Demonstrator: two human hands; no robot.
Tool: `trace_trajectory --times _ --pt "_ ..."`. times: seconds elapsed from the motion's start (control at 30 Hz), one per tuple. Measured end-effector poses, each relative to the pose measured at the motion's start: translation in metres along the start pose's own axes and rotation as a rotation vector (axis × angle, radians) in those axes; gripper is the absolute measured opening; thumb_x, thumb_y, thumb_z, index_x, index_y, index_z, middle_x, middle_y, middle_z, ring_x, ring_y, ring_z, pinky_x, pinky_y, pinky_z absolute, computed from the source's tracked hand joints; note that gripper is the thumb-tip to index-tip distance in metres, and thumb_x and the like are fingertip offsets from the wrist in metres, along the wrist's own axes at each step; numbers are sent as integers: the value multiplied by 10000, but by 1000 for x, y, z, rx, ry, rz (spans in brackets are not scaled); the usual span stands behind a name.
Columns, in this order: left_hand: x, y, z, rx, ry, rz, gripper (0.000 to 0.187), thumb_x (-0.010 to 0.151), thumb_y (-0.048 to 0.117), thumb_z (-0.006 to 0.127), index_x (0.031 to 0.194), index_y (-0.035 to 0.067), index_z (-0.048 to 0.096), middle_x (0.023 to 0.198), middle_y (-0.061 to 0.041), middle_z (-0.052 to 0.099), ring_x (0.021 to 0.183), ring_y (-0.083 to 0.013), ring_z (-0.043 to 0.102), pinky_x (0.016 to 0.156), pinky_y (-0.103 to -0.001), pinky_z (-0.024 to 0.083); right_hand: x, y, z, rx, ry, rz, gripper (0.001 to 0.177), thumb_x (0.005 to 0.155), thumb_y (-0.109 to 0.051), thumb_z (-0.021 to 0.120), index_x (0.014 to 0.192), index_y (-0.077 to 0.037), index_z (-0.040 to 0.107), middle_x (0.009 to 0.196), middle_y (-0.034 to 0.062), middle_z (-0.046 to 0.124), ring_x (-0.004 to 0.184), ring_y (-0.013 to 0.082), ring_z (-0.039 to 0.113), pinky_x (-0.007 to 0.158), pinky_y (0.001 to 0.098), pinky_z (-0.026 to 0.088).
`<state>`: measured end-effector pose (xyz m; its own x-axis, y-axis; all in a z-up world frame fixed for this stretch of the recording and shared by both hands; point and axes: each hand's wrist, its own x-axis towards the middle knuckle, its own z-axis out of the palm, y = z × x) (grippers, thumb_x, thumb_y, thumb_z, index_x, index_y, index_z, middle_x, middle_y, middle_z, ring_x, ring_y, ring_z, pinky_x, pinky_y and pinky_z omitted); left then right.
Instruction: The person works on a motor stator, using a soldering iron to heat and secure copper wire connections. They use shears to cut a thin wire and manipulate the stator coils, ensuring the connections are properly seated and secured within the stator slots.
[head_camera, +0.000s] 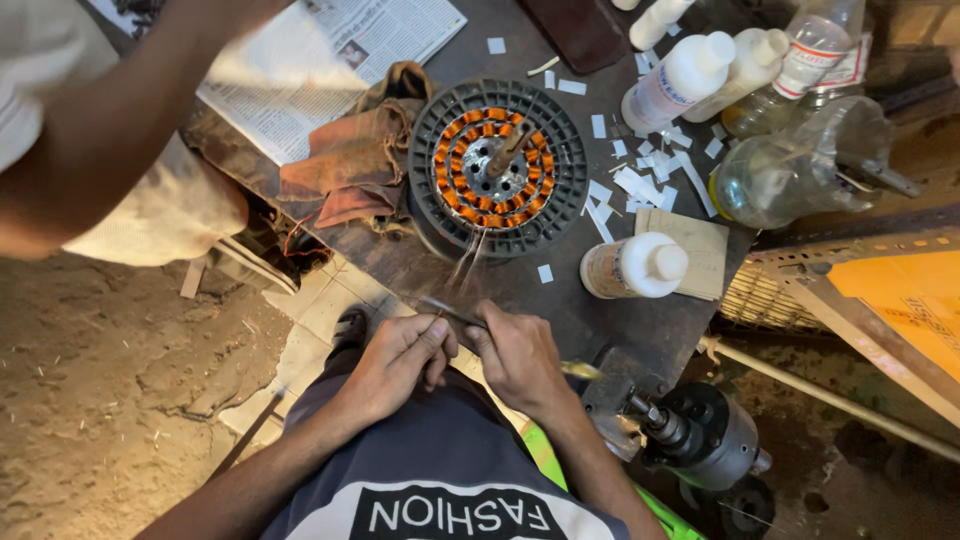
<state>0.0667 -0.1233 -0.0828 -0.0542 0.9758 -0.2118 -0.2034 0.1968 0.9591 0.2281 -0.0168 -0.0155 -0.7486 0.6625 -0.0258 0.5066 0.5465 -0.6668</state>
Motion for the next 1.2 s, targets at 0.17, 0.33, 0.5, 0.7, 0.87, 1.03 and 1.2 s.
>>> trace_trajectory --times 0.17,0.33,0.5,0.7,0.87,1.03,1.2 --pt "0 -28 -22 -111 -49 -120 418 1101 327 433 888 26 632 567 8 451 484 -91 446 486 -262 458 -16 21 17 -11 44 35 141 963 -167 612 1017 -37 627 776 213 672 731 435 663 636 525 490" --pt "15 1 -96 147 134 -46 352 981 346 528 1003 31 682 722 -1 663 559 -132 625 525 -289 533 -33 60 20 -270 135 231 174 923 -216 670 917 -51 613 770 177 655 779 405 645 681 547 467" --pt "75 130 -130 504 199 270 408 1120 314 471 964 19 706 672 -22 557 608 -107 474 549 -295 376 -32 84 36 -378 291 168 242 801 -156 741 993 -39 652 901 163 613 876 377 590 735 514 437" --pt "274 232 -70 1184 144 695 306 1121 247 585 999 9 736 903 -243 672 904 -447 663 832 -525 508 -14 72 39 -268 324 150 328 792 -100 750 1107 -40 685 1017 164 586 986 365 549 802 490 432" --pt "327 232 -58 1471 160 668 556 806 202 791 1337 78 687 1218 -261 680 1100 -464 625 862 -575 490 -26 75 25 -270 463 9 400 719 -116 775 1091 -6 680 1115 190 595 1101 384 544 930 510 412" --pt "237 206 -95 1093 238 835 415 944 96 721 1320 -65 653 1280 -255 681 1158 -380 670 897 -462 537 -56 97 27 -16 586 217 358 788 -71 795 1117 -36 658 1188 137 621 1158 335 585 985 429 483" --pt "112 77 -117 978 520 355 270 1105 259 745 1231 22 767 1014 -142 756 939 -159 712 884 -302 528 -57 125 23 133 945 665 816 667 -170 903 1333 -14 458 1187 177 593 1009 315 626 893 427 504"
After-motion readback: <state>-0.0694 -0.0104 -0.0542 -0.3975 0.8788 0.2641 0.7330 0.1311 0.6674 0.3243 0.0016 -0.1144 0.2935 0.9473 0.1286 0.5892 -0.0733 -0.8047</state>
